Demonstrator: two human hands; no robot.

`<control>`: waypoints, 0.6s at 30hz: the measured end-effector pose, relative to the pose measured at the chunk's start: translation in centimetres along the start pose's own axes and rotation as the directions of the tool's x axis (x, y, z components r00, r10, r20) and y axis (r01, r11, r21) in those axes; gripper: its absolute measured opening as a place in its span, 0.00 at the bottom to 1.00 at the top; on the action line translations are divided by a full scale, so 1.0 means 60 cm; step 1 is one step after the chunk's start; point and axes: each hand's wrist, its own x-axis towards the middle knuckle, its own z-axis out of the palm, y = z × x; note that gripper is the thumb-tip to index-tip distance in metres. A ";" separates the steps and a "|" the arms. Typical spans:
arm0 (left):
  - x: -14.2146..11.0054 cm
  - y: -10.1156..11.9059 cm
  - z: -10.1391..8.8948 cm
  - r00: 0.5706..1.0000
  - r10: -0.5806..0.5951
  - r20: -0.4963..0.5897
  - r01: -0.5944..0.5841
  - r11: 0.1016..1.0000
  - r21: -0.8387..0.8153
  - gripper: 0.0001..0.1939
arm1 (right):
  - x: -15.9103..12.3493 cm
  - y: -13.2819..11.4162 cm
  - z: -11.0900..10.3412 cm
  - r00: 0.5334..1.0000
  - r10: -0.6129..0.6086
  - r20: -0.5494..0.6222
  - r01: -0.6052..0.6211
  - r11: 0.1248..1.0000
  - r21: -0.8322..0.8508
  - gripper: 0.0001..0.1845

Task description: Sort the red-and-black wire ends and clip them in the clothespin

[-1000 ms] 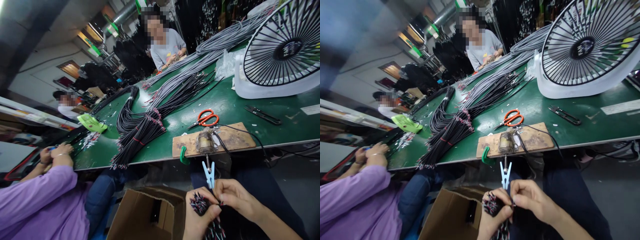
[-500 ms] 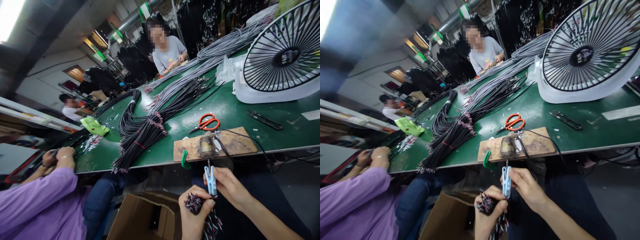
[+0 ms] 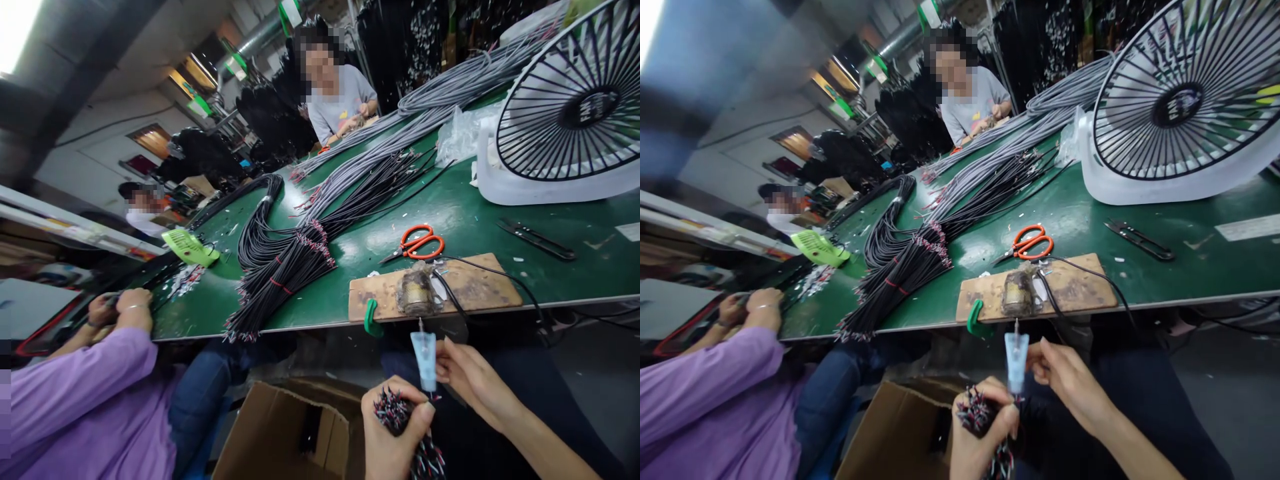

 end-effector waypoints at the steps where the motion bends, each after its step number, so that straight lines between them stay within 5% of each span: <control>1: -0.002 0.002 -0.001 1.000 0.005 0.024 -0.006 1.000 0.010 0.14 | -0.004 0.002 -0.008 1.000 -0.016 0.000 0.016 0.997 -0.078 0.22; 4: -0.014 0.000 -0.004 0.994 -0.095 0.049 0.092 0.994 0.060 0.19 | -0.020 -0.002 -0.020 0.997 -0.069 0.024 0.073 0.942 -0.329 0.16; 9: -0.036 -0.014 0.004 0.931 -0.304 -0.200 0.332 0.935 0.122 0.18 | -0.050 -0.030 0.007 0.938 -0.260 0.228 0.345 0.736 -0.583 0.08; 13: -0.035 -0.014 0.020 0.959 -0.264 -0.103 0.277 0.950 0.143 0.17 | -0.056 -0.041 0.025 0.880 -0.379 0.288 0.467 0.572 -0.675 0.07; 18: -0.037 -0.023 0.012 0.969 -0.217 -0.115 0.228 0.969 0.097 0.16 | -0.054 -0.036 0.010 0.907 -0.360 0.221 0.402 0.580 -0.708 0.11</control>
